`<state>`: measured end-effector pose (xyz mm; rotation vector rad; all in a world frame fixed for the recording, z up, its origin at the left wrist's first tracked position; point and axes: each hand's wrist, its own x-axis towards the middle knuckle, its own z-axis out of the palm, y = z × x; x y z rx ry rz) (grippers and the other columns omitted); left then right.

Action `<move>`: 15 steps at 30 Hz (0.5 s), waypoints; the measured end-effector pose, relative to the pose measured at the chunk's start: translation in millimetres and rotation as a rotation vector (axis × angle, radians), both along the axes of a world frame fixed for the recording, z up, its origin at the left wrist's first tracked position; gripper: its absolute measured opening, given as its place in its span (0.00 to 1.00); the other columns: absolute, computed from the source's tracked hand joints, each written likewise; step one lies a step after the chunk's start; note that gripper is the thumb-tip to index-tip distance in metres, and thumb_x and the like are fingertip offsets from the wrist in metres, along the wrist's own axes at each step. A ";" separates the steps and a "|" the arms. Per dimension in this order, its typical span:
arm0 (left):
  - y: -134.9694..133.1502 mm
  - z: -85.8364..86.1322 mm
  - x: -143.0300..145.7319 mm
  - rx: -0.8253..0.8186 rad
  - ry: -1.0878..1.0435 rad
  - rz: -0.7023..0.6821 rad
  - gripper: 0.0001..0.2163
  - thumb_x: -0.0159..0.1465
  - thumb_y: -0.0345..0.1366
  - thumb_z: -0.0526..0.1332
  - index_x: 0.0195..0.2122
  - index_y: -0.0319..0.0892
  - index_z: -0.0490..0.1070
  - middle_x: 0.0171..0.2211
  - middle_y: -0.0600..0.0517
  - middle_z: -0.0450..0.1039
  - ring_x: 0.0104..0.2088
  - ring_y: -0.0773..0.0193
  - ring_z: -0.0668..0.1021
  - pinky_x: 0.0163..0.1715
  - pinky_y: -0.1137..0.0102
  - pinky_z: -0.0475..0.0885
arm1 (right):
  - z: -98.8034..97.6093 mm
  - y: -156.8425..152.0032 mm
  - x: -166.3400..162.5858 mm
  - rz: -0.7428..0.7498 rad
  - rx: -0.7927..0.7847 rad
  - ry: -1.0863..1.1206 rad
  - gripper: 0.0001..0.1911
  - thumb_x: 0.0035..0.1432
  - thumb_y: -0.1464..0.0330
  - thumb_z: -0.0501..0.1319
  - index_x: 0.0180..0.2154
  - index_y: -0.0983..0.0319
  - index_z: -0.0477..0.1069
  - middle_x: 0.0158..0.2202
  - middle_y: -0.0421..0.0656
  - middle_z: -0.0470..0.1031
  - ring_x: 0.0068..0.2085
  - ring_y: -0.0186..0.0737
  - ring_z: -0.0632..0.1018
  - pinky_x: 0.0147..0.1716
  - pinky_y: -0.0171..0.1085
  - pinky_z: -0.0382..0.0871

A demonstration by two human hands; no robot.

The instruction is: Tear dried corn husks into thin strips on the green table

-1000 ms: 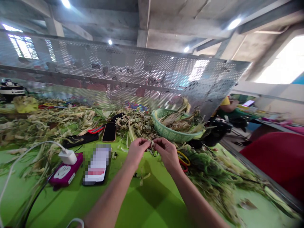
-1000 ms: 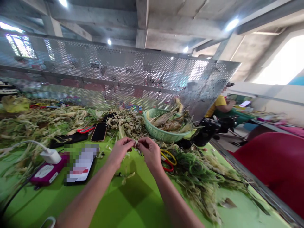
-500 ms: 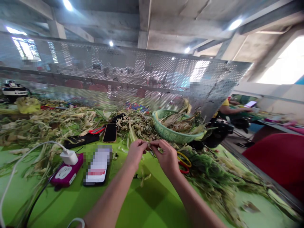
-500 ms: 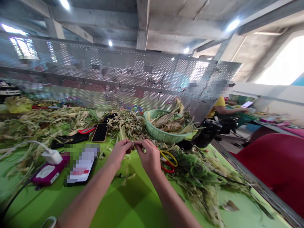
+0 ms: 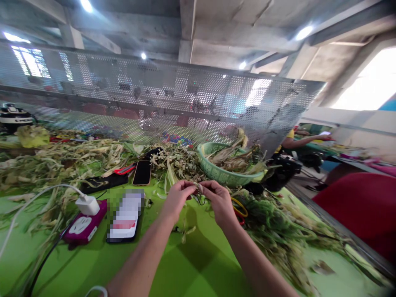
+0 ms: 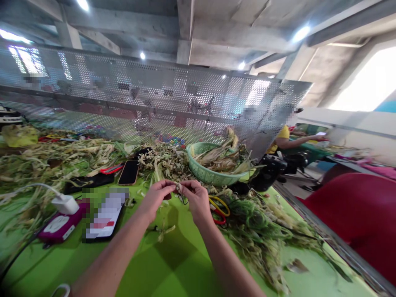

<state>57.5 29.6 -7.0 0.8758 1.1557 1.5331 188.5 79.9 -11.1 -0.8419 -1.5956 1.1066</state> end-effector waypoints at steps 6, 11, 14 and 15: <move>4.3 -7.4 -0.2 0.090 0.157 0.016 0.08 0.53 0.39 0.62 0.29 0.39 0.72 0.25 0.53 0.71 0.27 0.68 0.70 0.28 0.73 0.62 | -1.2 -0.8 -2.2 0.045 -0.067 0.068 0.11 0.46 0.62 0.67 0.30 0.63 0.75 0.28 0.41 0.74 0.31 0.37 0.73 0.34 0.36 0.67; 6.9 -11.1 -1.2 0.140 0.259 0.049 0.06 0.55 0.37 0.60 0.28 0.40 0.70 0.25 0.54 0.70 0.27 0.68 0.70 0.29 0.73 0.63 | -5.3 3.1 -0.7 -0.051 0.150 -0.048 0.07 0.49 0.65 0.65 0.30 0.62 0.74 0.28 0.41 0.73 0.30 0.36 0.72 0.30 0.34 0.66; 7.1 -10.8 -0.9 0.117 0.256 0.085 0.05 0.54 0.35 0.61 0.27 0.39 0.70 0.23 0.55 0.69 0.25 0.69 0.68 0.27 0.74 0.61 | -1.1 -0.9 -0.2 -0.112 0.362 -0.198 0.03 0.52 0.69 0.63 0.30 0.62 0.75 0.28 0.41 0.73 0.30 0.37 0.73 0.30 0.34 0.67; 7.1 -10.6 -0.7 0.106 0.246 0.090 0.05 0.54 0.35 0.60 0.26 0.39 0.69 0.22 0.55 0.68 0.24 0.69 0.68 0.26 0.74 0.60 | 0.9 -3.0 -0.2 -0.120 0.428 -0.242 0.03 0.53 0.70 0.62 0.31 0.61 0.75 0.29 0.42 0.74 0.31 0.37 0.73 0.32 0.34 0.67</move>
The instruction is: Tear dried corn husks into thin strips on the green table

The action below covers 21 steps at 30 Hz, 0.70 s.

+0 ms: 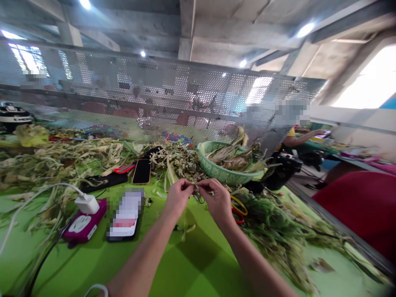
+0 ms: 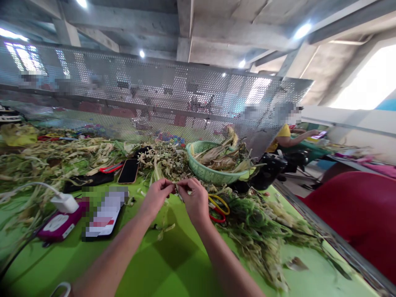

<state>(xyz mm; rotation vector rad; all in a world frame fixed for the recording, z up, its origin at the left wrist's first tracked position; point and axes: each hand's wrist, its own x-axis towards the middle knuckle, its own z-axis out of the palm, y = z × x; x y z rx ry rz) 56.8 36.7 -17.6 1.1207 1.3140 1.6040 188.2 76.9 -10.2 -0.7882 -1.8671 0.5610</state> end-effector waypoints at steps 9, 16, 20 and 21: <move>-8.2 9.1 0.9 -0.040 -0.032 -0.027 0.09 0.56 0.39 0.59 0.27 0.39 0.73 0.24 0.53 0.72 0.23 0.69 0.66 0.24 0.74 0.58 | 6.7 -3.6 3.5 -0.040 0.141 -0.169 0.07 0.54 0.72 0.60 0.35 0.60 0.76 0.33 0.43 0.76 0.35 0.40 0.76 0.37 0.37 0.69; -3.6 5.7 -2.2 -0.049 -0.064 -0.028 0.06 0.53 0.38 0.62 0.27 0.40 0.72 0.24 0.54 0.71 0.24 0.69 0.68 0.25 0.73 0.61 | 1.0 1.1 1.6 -0.010 -0.042 -0.041 0.07 0.54 0.68 0.60 0.33 0.61 0.75 0.31 0.43 0.76 0.32 0.39 0.75 0.33 0.35 0.67; -0.8 4.2 -1.9 -0.017 -0.092 -0.036 0.06 0.53 0.36 0.63 0.30 0.40 0.74 0.27 0.51 0.74 0.28 0.66 0.72 0.31 0.71 0.66 | 0.3 2.4 -0.8 0.050 -0.261 0.089 0.10 0.51 0.64 0.62 0.31 0.64 0.74 0.27 0.42 0.74 0.28 0.37 0.72 0.28 0.33 0.65; -0.6 4.2 -1.7 -0.016 -0.085 -0.042 0.06 0.53 0.36 0.63 0.30 0.40 0.74 0.27 0.51 0.74 0.28 0.65 0.73 0.32 0.71 0.66 | 0.6 2.6 -1.0 0.060 -0.287 0.108 0.10 0.50 0.63 0.63 0.31 0.64 0.74 0.26 0.42 0.74 0.28 0.36 0.71 0.27 0.33 0.65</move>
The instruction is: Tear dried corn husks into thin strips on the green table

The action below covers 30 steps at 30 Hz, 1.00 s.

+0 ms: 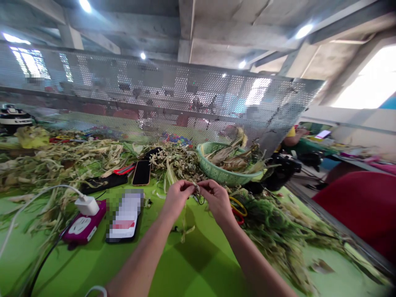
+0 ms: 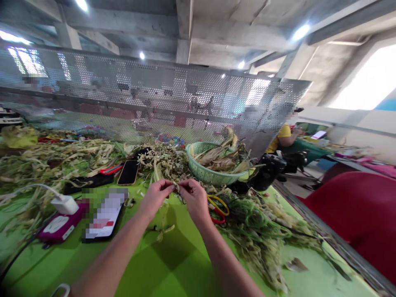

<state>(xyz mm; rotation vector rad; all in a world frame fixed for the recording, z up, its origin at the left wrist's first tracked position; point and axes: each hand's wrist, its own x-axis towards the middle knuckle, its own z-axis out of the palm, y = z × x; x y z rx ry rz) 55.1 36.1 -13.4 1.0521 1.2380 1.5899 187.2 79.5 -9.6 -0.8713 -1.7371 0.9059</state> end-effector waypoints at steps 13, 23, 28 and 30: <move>-0.5 0.8 0.0 0.032 0.085 0.042 0.05 0.53 0.37 0.62 0.27 0.40 0.72 0.23 0.54 0.70 0.26 0.67 0.70 0.29 0.72 0.64 | 1.9 -3.6 0.9 -0.056 0.228 -0.094 0.05 0.52 0.67 0.62 0.31 0.63 0.74 0.29 0.43 0.75 0.30 0.37 0.73 0.30 0.35 0.67; -2.3 -0.5 2.3 -0.012 -0.087 0.007 0.09 0.52 0.40 0.63 0.25 0.38 0.72 0.23 0.54 0.70 0.23 0.69 0.69 0.27 0.72 0.63 | 6.8 -9.4 2.5 -0.055 0.431 -0.244 0.06 0.56 0.70 0.60 0.36 0.60 0.75 0.34 0.43 0.76 0.36 0.40 0.76 0.38 0.36 0.69; -4.2 3.1 0.9 -0.002 -0.062 -0.037 0.10 0.55 0.41 0.60 0.26 0.39 0.74 0.26 0.51 0.73 0.25 0.67 0.71 0.29 0.71 0.65 | 6.2 -6.4 3.6 -0.087 0.384 -0.199 0.06 0.55 0.69 0.60 0.34 0.60 0.75 0.32 0.44 0.76 0.34 0.40 0.76 0.35 0.37 0.69; -4.4 4.3 0.5 0.011 -0.066 -0.058 0.08 0.54 0.38 0.61 0.27 0.39 0.74 0.27 0.51 0.74 0.27 0.66 0.72 0.30 0.71 0.67 | 4.9 -5.0 3.3 -0.086 0.308 -0.143 0.06 0.55 0.68 0.60 0.33 0.61 0.75 0.31 0.44 0.76 0.32 0.39 0.75 0.33 0.36 0.69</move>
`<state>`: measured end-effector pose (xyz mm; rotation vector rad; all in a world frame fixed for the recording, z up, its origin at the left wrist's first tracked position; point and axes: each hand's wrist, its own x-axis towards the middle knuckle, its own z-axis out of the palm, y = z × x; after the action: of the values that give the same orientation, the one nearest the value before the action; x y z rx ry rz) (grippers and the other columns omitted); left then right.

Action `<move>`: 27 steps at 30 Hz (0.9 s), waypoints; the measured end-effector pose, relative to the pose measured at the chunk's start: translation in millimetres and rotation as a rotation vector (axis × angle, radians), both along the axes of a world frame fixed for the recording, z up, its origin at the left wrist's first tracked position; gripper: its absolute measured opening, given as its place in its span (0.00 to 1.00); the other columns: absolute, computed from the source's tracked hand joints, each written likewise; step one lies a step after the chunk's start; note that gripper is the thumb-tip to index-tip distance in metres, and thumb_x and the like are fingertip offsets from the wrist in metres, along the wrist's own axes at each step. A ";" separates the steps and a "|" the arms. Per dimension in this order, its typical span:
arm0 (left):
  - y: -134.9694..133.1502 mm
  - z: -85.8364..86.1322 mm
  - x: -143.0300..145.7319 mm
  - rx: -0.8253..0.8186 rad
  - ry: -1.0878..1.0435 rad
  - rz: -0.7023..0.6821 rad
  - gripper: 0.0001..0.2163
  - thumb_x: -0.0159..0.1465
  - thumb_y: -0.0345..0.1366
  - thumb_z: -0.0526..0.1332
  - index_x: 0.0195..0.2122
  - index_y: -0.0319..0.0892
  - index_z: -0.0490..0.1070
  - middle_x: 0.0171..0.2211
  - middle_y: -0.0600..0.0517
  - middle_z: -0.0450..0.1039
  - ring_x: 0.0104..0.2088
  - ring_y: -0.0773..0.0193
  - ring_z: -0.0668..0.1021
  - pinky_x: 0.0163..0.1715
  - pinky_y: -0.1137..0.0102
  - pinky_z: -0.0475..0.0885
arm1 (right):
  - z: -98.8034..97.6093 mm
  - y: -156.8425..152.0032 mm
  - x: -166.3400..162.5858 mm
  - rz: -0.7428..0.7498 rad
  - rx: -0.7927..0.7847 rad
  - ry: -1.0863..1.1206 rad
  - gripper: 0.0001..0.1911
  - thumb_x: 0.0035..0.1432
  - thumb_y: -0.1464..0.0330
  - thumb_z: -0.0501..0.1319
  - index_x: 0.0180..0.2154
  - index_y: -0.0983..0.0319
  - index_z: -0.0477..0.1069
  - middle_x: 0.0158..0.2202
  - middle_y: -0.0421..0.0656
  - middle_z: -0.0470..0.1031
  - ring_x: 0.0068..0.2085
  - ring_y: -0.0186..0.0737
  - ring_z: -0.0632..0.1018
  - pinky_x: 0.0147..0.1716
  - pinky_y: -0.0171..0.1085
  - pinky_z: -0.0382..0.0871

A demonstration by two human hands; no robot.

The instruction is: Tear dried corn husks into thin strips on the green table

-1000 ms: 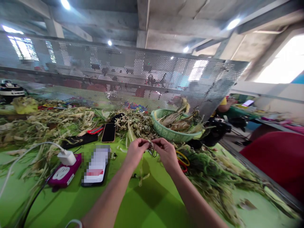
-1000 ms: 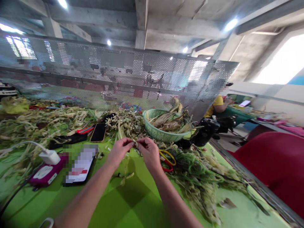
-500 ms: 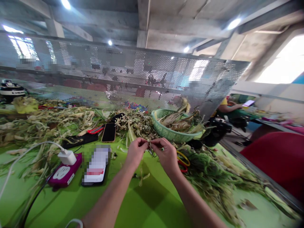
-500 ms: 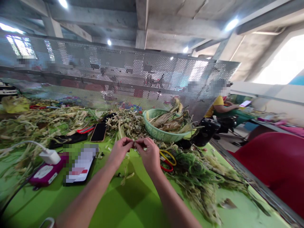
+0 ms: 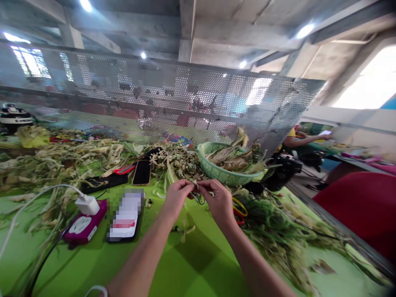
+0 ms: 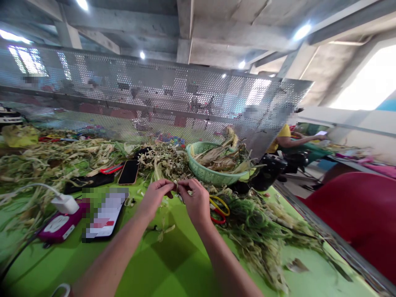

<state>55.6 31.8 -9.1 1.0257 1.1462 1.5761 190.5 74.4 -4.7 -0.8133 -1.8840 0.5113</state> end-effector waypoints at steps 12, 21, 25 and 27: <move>3.2 -1.3 0.1 0.037 0.060 0.036 0.06 0.52 0.36 0.65 0.27 0.39 0.73 0.26 0.50 0.72 0.27 0.64 0.71 0.32 0.68 0.67 | -1.7 3.1 -3.1 0.060 -0.189 0.130 0.09 0.52 0.63 0.62 0.31 0.63 0.73 0.27 0.42 0.73 0.28 0.36 0.71 0.28 0.34 0.66; 6.6 -8.9 -0.3 0.031 0.078 0.084 0.05 0.51 0.36 0.63 0.26 0.40 0.71 0.22 0.55 0.68 0.24 0.68 0.69 0.27 0.72 0.63 | -2.6 -1.8 -1.6 -0.006 0.063 -0.041 0.05 0.55 0.68 0.60 0.33 0.60 0.74 0.32 0.43 0.76 0.32 0.39 0.75 0.35 0.37 0.69; 7.2 -10.1 -0.8 0.004 0.033 0.089 0.06 0.52 0.36 0.63 0.25 0.39 0.70 0.21 0.55 0.68 0.23 0.68 0.69 0.27 0.72 0.64 | 1.0 -5.2 -1.7 0.010 0.129 -0.111 0.07 0.57 0.70 0.58 0.35 0.59 0.74 0.34 0.44 0.77 0.35 0.41 0.76 0.37 0.38 0.69; 5.3 -7.9 -0.7 0.008 0.012 0.079 0.06 0.52 0.36 0.63 0.25 0.39 0.69 0.21 0.54 0.68 0.24 0.67 0.70 0.27 0.72 0.65 | 1.9 -5.1 -1.2 0.016 0.137 -0.138 0.07 0.57 0.71 0.58 0.36 0.59 0.74 0.34 0.44 0.77 0.35 0.41 0.76 0.37 0.38 0.69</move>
<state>54.8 37.1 -17.0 1.0069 1.2027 1.6400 189.3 69.4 -2.8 -0.7597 -2.0299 0.3392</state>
